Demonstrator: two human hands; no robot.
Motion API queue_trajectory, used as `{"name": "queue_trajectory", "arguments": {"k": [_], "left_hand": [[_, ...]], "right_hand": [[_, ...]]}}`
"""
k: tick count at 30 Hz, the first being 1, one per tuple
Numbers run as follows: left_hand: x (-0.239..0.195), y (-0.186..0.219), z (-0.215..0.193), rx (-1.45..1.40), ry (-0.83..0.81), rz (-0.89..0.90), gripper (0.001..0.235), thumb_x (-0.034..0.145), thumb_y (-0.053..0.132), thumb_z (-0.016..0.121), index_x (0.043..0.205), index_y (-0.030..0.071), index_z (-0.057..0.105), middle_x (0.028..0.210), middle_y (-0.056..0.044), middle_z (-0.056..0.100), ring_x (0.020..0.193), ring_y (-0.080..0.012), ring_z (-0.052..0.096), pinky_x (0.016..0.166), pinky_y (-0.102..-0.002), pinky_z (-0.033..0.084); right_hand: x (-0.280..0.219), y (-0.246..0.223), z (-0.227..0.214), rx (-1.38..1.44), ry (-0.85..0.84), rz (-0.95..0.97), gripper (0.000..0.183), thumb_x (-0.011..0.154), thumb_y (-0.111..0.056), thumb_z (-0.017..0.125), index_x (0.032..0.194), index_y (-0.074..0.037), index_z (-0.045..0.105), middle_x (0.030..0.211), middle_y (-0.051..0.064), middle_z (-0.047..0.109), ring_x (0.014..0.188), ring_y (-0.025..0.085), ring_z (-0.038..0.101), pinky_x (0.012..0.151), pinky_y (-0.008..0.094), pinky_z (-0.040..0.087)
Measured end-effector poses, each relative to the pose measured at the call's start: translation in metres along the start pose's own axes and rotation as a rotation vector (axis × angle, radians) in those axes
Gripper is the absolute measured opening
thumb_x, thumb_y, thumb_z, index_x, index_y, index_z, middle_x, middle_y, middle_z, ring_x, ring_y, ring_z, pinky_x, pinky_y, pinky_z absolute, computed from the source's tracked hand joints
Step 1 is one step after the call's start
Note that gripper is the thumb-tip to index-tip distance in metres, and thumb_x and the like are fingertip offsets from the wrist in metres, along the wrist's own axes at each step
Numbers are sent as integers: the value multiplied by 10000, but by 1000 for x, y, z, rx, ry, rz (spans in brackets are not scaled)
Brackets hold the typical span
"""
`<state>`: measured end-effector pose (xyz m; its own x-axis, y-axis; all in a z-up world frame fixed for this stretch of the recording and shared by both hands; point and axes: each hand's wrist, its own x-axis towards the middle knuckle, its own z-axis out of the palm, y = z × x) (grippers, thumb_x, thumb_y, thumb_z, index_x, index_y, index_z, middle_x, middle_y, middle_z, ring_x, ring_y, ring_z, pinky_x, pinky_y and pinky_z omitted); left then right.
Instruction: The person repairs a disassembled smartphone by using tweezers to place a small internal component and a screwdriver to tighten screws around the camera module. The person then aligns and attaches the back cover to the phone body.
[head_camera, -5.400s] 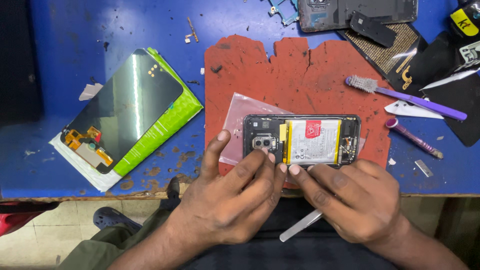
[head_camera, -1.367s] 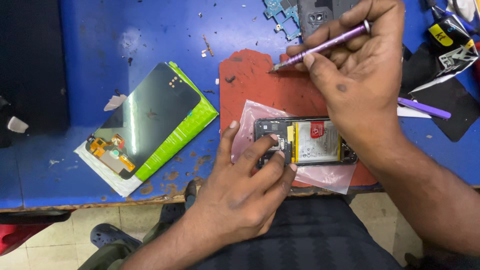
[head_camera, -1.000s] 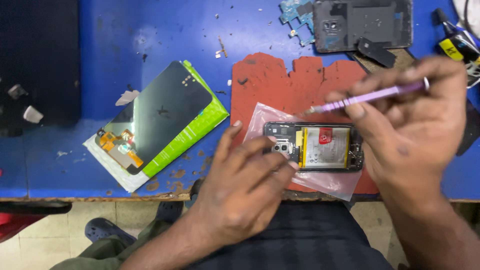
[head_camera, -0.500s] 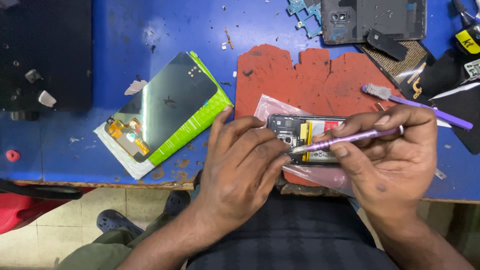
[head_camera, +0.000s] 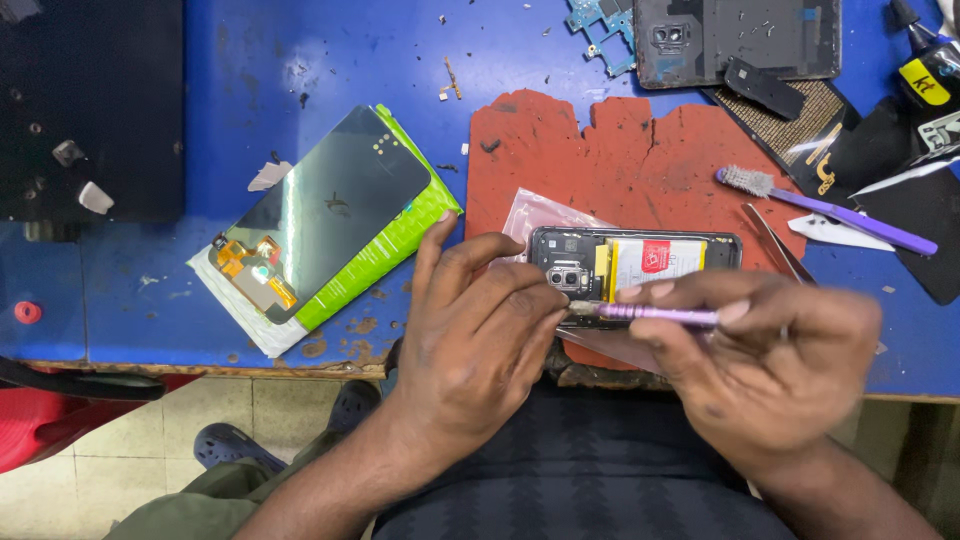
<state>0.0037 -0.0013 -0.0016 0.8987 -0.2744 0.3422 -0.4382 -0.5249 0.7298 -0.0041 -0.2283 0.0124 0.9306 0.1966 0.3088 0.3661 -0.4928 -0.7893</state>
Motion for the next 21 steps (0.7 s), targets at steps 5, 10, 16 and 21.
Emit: {"name": "queue_trajectory", "arguments": {"k": [5,10,16,21], "left_hand": [[0,1,0,13,-6,6,192,873,64,816,1032,56,708,1070,-43,640,1132,-268,611,1152,-613,374],[0,1,-1,12,-11,6,192,865,70,818,1023,59,711,1059,-45,642,1135,-277,608,1147,-612,370],[0,1,0,3,-20,5,185,870,73,818,1022,60,713,1051,-43,646,1135,-271,613,1147,-604,367],[-1,0,0,-1,-17,2,185,872,81,818,1022,62,712,1054,-42,650,1140,-274,614,1152,-598,364]], "right_hand": [[1,-9,-4,9,-81,70,475,826,20,745,1076,-22,343,942,235,698,937,282,759,807,353,679],[2,-6,-2,226,-25,157,474,897,73,708,1135,-32,311,1043,227,660,1032,256,744,878,368,678],[-5,-1,-2,369,9,264,474,918,99,694,1158,-51,314,1085,193,637,1095,253,738,908,392,672],[-8,1,-1,275,32,214,501,912,74,730,1166,-54,318,1063,139,557,1034,237,752,875,360,660]]}}
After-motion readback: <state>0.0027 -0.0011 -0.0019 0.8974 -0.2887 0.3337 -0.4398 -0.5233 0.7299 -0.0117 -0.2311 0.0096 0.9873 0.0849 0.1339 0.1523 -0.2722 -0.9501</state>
